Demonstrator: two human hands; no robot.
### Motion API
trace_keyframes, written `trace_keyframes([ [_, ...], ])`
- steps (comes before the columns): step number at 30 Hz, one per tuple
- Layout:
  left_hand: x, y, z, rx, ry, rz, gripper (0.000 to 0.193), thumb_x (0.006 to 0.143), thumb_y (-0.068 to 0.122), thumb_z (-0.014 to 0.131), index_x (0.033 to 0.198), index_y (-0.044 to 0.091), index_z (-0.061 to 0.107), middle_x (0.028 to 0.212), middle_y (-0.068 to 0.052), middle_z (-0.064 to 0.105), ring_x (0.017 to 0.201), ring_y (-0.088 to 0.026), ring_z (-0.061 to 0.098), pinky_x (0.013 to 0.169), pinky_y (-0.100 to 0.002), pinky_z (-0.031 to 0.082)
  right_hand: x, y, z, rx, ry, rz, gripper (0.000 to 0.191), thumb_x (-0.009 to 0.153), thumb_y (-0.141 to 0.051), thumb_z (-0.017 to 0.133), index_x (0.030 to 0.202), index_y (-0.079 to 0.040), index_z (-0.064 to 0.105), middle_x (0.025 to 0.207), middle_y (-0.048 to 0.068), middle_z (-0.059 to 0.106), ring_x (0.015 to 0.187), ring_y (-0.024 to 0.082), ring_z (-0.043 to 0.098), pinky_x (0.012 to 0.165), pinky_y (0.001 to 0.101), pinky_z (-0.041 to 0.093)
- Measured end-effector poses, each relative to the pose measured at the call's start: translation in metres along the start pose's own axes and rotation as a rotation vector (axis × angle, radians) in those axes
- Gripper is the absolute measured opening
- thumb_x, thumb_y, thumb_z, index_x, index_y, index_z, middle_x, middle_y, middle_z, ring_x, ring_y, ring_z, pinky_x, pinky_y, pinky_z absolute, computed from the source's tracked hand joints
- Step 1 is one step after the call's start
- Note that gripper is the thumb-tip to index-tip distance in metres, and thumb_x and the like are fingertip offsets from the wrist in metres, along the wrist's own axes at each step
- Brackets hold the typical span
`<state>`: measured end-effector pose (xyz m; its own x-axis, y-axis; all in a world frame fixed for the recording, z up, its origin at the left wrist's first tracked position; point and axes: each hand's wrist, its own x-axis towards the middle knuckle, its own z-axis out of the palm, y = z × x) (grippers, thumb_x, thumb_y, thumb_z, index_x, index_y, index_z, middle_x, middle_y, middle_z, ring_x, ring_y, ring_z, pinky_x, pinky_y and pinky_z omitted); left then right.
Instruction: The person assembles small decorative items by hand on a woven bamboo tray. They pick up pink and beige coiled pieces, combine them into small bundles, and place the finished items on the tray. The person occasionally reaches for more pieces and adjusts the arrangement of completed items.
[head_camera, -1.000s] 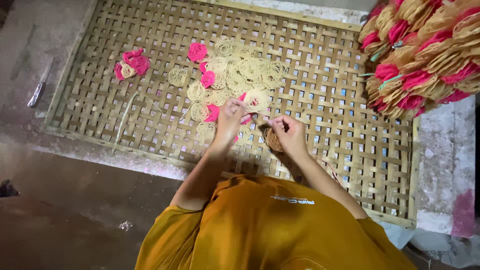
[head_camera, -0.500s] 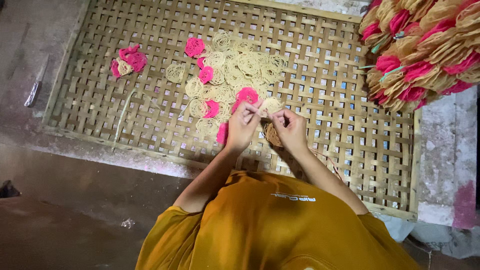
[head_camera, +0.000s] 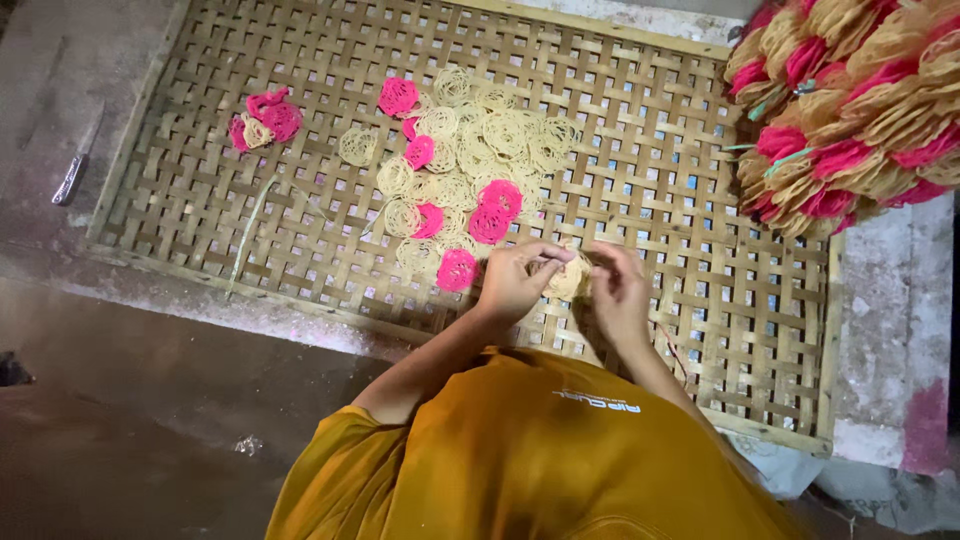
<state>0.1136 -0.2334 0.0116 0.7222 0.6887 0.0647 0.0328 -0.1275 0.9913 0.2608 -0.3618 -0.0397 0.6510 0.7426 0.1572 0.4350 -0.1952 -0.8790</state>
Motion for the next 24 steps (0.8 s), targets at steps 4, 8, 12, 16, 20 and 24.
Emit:
trace_keyframes([
  [4, 0.007, 0.017, 0.004, 0.226, -0.037, 0.183, 0.015, 0.094, 0.008, 0.071, 0.108, 0.006, 0.076, 0.103, -0.007, 0.08, 0.089, -0.012, 0.076, 0.079, -0.026, 0.058, 0.004, -0.004, -0.004, 0.19, -0.079, -0.106, 0.04, 0.093, -0.003, 0.066, 0.133, -0.005, 0.063, 0.119, 0.008, 0.069, 0.089, 0.01, 0.066, 0.077, 0.0234, 0.059],
  [8, 0.031, 0.015, 0.004, 0.101, -0.063, 0.193, 0.022, 0.096, 0.008, 0.07, 0.117, 0.007, 0.072, 0.109, -0.009, 0.077, 0.097, -0.016, 0.076, 0.087, -0.029, 0.06, 0.016, 0.004, 0.008, 0.457, -0.1, 0.076, 0.015, 0.1, -0.004, 0.066, 0.113, -0.003, 0.074, 0.1, 0.009, 0.076, 0.085, 0.011, 0.071, 0.079, 0.0252, 0.06],
  [12, 0.094, -0.006, -0.028, 0.702, 0.123, 0.389, 0.044, 0.086, -0.003, 0.062, 0.127, 0.011, 0.071, 0.124, -0.011, 0.074, 0.114, -0.031, 0.069, 0.102, -0.042, 0.054, 0.02, 0.015, 0.018, 0.51, -0.103, 0.103, 0.014, 0.098, -0.006, 0.068, 0.108, 0.0, 0.074, 0.097, 0.008, 0.077, 0.085, 0.011, 0.072, 0.079, 0.0263, 0.06],
  [16, 0.142, -0.023, -0.038, 1.252, 0.09, 0.627, 0.056, 0.064, 0.003, 0.061, 0.117, 0.014, 0.073, 0.121, -0.008, 0.075, 0.116, -0.03, 0.066, 0.097, -0.049, 0.043, 0.021, 0.014, 0.028, 0.556, -0.159, 0.157, 0.014, 0.098, -0.009, 0.069, 0.107, 0.0, 0.074, 0.094, 0.006, 0.076, 0.084, 0.009, 0.069, 0.078, 0.0238, 0.056],
  [20, 0.152, -0.02, -0.04, 1.185, -0.01, 0.562, 0.03, 0.086, 0.011, 0.062, 0.113, 0.017, 0.073, 0.121, -0.003, 0.074, 0.118, -0.023, 0.069, 0.106, -0.048, 0.045, 0.029, 0.007, 0.033, 0.596, -0.147, 0.135, 0.013, 0.098, -0.01, 0.069, 0.104, -0.001, 0.075, 0.09, 0.003, 0.075, 0.081, 0.007, 0.067, 0.077, 0.0218, 0.055],
  [24, 0.131, -0.014, -0.042, 0.819, 0.108, 0.234, 0.024, 0.101, 0.021, 0.064, 0.119, 0.015, 0.078, 0.107, -0.006, 0.076, 0.094, -0.028, 0.072, 0.082, -0.041, 0.056, 0.039, 0.0, 0.032, 0.41, -0.134, 0.116, 0.014, 0.099, -0.012, 0.069, 0.101, -0.001, 0.077, 0.081, 0.001, 0.072, 0.073, 0.005, 0.062, 0.068, 0.0202, 0.05],
])
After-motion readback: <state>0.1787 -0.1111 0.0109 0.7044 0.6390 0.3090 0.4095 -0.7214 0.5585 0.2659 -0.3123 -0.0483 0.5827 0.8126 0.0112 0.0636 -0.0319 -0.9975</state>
